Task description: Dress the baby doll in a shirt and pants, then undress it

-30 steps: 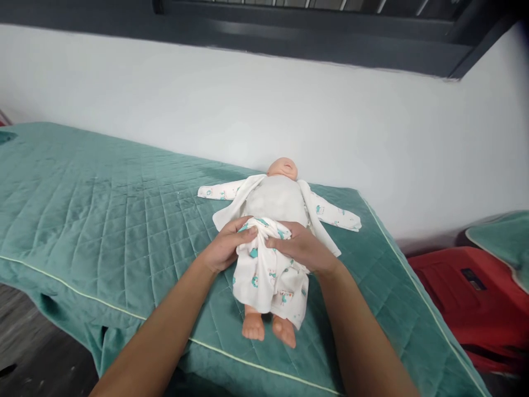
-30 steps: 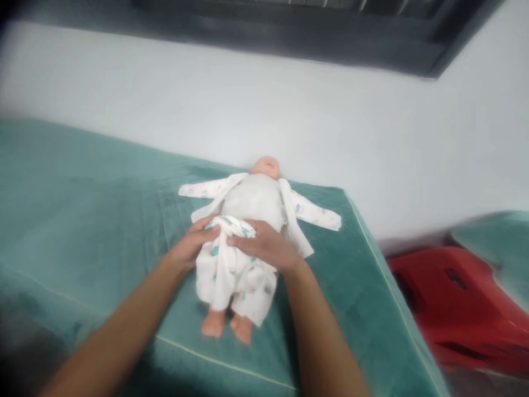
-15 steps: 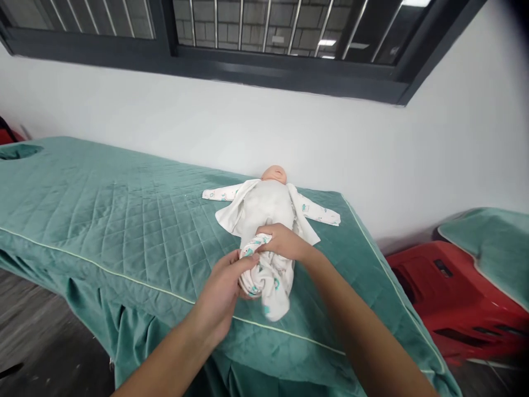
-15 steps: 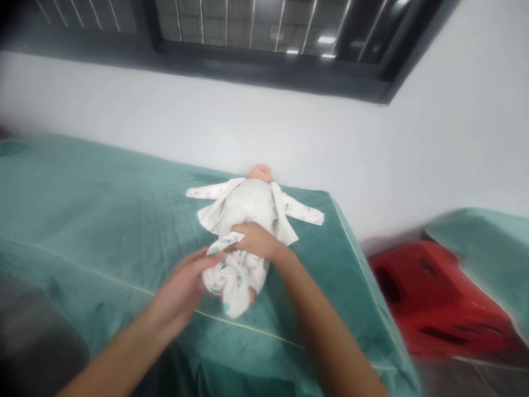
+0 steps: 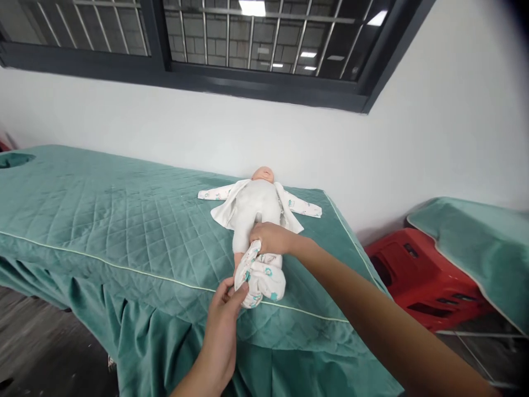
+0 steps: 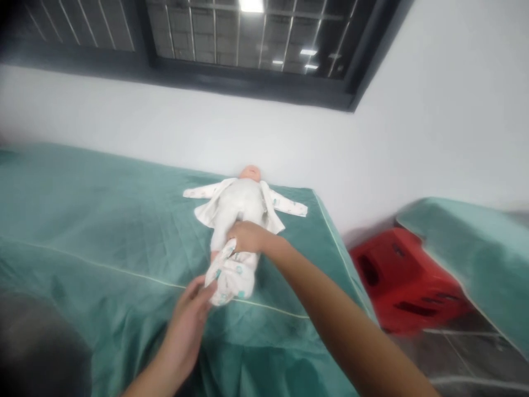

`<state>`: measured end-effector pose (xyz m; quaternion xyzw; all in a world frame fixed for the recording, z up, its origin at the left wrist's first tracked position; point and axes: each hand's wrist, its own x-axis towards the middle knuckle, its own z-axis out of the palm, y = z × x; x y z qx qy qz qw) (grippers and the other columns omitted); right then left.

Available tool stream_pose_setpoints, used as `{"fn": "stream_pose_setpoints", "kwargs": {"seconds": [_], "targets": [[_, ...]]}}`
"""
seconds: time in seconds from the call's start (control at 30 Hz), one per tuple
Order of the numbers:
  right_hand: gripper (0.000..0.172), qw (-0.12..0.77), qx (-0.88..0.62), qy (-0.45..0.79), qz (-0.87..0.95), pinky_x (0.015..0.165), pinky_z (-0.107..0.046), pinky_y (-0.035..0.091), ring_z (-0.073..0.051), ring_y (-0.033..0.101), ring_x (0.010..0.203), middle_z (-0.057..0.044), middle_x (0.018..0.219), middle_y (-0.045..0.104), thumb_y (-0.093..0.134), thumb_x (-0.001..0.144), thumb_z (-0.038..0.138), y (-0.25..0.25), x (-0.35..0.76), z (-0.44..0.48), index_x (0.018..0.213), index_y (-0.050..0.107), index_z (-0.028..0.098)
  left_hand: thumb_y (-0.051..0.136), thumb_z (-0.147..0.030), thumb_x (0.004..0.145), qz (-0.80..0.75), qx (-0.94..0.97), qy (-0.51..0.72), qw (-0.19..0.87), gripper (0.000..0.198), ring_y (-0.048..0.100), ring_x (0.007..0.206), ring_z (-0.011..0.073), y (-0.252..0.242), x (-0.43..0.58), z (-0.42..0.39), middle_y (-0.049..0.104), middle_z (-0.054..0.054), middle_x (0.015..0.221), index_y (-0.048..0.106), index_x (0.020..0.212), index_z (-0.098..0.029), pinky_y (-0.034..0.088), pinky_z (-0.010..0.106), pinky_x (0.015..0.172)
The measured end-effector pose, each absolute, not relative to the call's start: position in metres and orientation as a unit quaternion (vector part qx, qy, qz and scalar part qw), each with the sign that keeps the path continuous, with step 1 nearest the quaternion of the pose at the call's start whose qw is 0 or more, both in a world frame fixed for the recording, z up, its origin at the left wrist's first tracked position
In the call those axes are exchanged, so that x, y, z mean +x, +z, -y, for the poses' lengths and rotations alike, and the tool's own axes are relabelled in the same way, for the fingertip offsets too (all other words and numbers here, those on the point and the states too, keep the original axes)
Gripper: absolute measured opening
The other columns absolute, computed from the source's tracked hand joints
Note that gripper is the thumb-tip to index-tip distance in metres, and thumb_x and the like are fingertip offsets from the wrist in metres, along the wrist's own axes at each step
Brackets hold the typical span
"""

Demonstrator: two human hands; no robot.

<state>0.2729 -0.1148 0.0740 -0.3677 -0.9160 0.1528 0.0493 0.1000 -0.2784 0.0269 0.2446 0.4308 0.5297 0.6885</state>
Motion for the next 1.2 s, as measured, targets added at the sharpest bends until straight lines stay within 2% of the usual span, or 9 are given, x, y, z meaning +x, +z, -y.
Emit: {"fn": "stream_pose_setpoints", "kwargs": {"seconds": [0.1, 0.2, 0.4, 0.53, 0.7, 0.77, 0.9, 1.0, 1.2], "targets": [[0.022, 0.029, -0.365, 0.086, 0.927, 0.072, -0.031, 0.039, -0.022, 0.059, 0.079, -0.008, 0.08, 0.071, 0.077, 0.073, 0.038, 0.072, 0.27, 0.12, 0.078, 0.072, 0.018, 0.077, -0.045, 0.074, -0.465, 0.343, 0.52, 0.63, 0.037, 0.058, 0.076, 0.0144, 0.011, 0.086, 0.274, 0.067, 0.0, 0.082, 0.067, 0.097, -0.018, 0.043, 0.023, 0.071], [0.033, 0.027, -0.375, 0.062, 0.925, 0.075, -0.031, 0.04, -0.023, 0.061, 0.086, -0.008, 0.085, 0.072, 0.077, 0.073, 0.048, 0.069, 0.267, 0.122, 0.083, 0.072, 0.018, 0.073, -0.049, 0.077, -0.467, 0.428, 0.518, 0.574, 0.039, 0.058, 0.079, 0.0167, 0.006, 0.07, 0.265, 0.066, 0.001, 0.079, 0.067, 0.097, -0.017, 0.043, 0.024, 0.071], [0.041, 0.027, -0.384, 0.063, 0.921, 0.077, -0.029, 0.039, -0.022, 0.062, 0.088, -0.005, 0.083, 0.071, 0.07, 0.077, 0.06, 0.067, 0.265, 0.124, 0.08, 0.071, 0.019, 0.062, -0.056, 0.083, -0.492, 0.458, 0.534, 0.513, 0.044, 0.057, 0.082, 0.0184, -0.003, 0.06, 0.254, 0.065, 0.002, 0.088, 0.064, 0.103, -0.017, 0.043, 0.027, 0.075], [0.044, 0.051, -0.395, 0.086, 0.913, 0.075, -0.029, 0.037, -0.019, 0.061, 0.08, -0.003, 0.079, 0.07, 0.066, 0.079, 0.063, 0.064, 0.265, 0.125, 0.076, 0.069, 0.019, 0.058, -0.059, 0.084, -0.498, 0.458, 0.531, 0.51, 0.045, 0.055, 0.081, 0.0193, -0.013, 0.059, 0.246, 0.062, 0.001, 0.081, 0.062, 0.101, -0.017, 0.043, 0.028, 0.073], [0.047, 0.088, -0.415, 0.124, 0.897, 0.07, -0.028, 0.034, -0.015, 0.054, 0.069, -0.002, 0.072, 0.066, 0.065, 0.08, 0.063, 0.06, 0.262, 0.126, 0.072, 0.069, 0.017, 0.056, -0.058, 0.084, -0.534, 0.49, 0.484, 0.49, 0.043, 0.055, 0.08, 0.0193, -0.007, 0.056, 0.232, 0.063, 0.003, 0.084, 0.063, 0.095, -0.017, 0.041, 0.029, 0.073], [0.047, 0.101, -0.425, 0.125, 0.891, 0.071, -0.028, 0.034, -0.015, 0.053, 0.07, -0.003, 0.072, 0.066, 0.065, 0.081, 0.06, 0.058, 0.26, 0.126, 0.071, 0.069, 0.015, 0.06, -0.058, 0.081, -0.528, 0.479, 0.471, 0.519, 0.043, 0.054, 0.077, 0.0183, 0.0, 0.056, 0.229, 0.063, 0.003, 0.082, 0.063, 0.091, -0.016, 0.041, 0.029, 0.07], [0.044, 0.124, -0.444, 0.154, 0.874, 0.068, -0.028, 0.034, -0.016, 0.054, 0.069, -0.003, 0.072, 0.067, 0.063, 0.084, 0.058, 0.059, 0.259, 0.126, 0.069, 0.068, 0.017, 0.067, -0.057, 0.076, -0.459, 0.386, 0.47, 0.647, 0.045, 0.053, 0.071, 0.0149, 0.01, 0.058, 0.225, 0.063, 0.003, 0.081, 0.062, 0.091, -0.015, 0.043, 0.027, 0.067], [0.041, 0.127, -0.447, 0.174, 0.868, 0.065, -0.028, 0.036, -0.016, 0.057, 0.069, -0.001, 0.074, 0.068, 0.061, 0.085, 0.058, 0.063, 0.26, 0.126, 0.072, 0.067, 0.02, 0.07, -0.054, 0.075, -0.425, 0.349, 0.482, 0.682, 0.044, 0.053, 0.07, 0.013, 0.012, 0.061, 0.223, 0.064, 0.003, 0.081, 0.062, 0.092, -0.014, 0.044, 0.026, 0.067], [0.038, 0.18, -0.438, 0.318, 0.821, 0.073, -0.028, 0.042, -0.018, 0.059, 0.081, 0.001, 0.087, 0.069, 0.063, 0.083, 0.057, 0.076, 0.264, 0.129, 0.086, 0.067, 0.02, 0.058, -0.06, 0.084, -0.454, 0.45, 0.528, 0.559, 0.047, 0.056, 0.078, 0.0154, 0.01, 0.067, 0.209, 0.065, 0.003, 0.09, 0.063, 0.103, -0.017, 0.044, 0.025, 0.068]]}}
